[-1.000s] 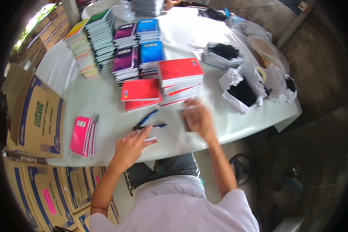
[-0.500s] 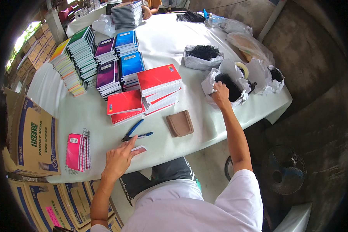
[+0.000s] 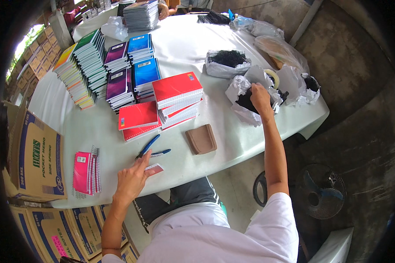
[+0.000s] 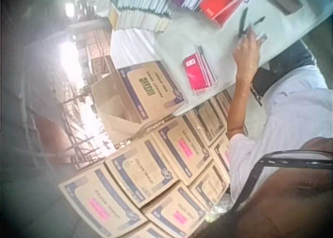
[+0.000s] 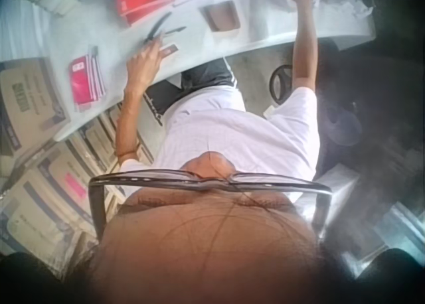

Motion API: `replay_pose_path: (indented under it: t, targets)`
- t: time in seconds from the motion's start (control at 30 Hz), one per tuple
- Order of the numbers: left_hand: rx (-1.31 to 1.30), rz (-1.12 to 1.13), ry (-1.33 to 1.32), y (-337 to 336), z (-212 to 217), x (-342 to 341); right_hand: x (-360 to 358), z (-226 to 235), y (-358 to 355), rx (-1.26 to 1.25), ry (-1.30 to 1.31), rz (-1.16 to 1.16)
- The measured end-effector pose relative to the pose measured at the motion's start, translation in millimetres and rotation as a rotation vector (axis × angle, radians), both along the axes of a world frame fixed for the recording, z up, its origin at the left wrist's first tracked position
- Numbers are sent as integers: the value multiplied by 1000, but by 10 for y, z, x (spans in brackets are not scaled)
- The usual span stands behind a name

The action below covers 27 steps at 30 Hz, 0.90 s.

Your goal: The person assembles notebooks by hand. The person takes a stack of paper, threads a wire spiral through the side perforations, and trims the wire using shears.

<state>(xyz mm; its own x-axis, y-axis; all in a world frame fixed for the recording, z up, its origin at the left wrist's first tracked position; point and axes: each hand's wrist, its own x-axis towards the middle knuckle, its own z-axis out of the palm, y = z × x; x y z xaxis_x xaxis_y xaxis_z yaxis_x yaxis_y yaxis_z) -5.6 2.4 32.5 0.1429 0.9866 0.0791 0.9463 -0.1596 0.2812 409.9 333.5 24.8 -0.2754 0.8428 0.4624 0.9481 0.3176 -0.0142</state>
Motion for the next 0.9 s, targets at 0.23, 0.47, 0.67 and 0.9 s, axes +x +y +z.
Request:
replay_pose_path:
  t: [0.23, 0.47, 0.67, 0.9]
  targets:
    - [18, -10, -25, 11, -23, -18, -36, 152, -43, -6, 91, 58]
    - [39, -14, -117, 35, 8, -12, -577, 553, -540, 458, 172, 184]
    - [14, 3, -89, 10, -12, -45, -1753, 318, -1994, -340, 492, 796]
    - [18, -28, -58, 61, 19, -55, -2085, 26, -2226, -792, 686, 807]
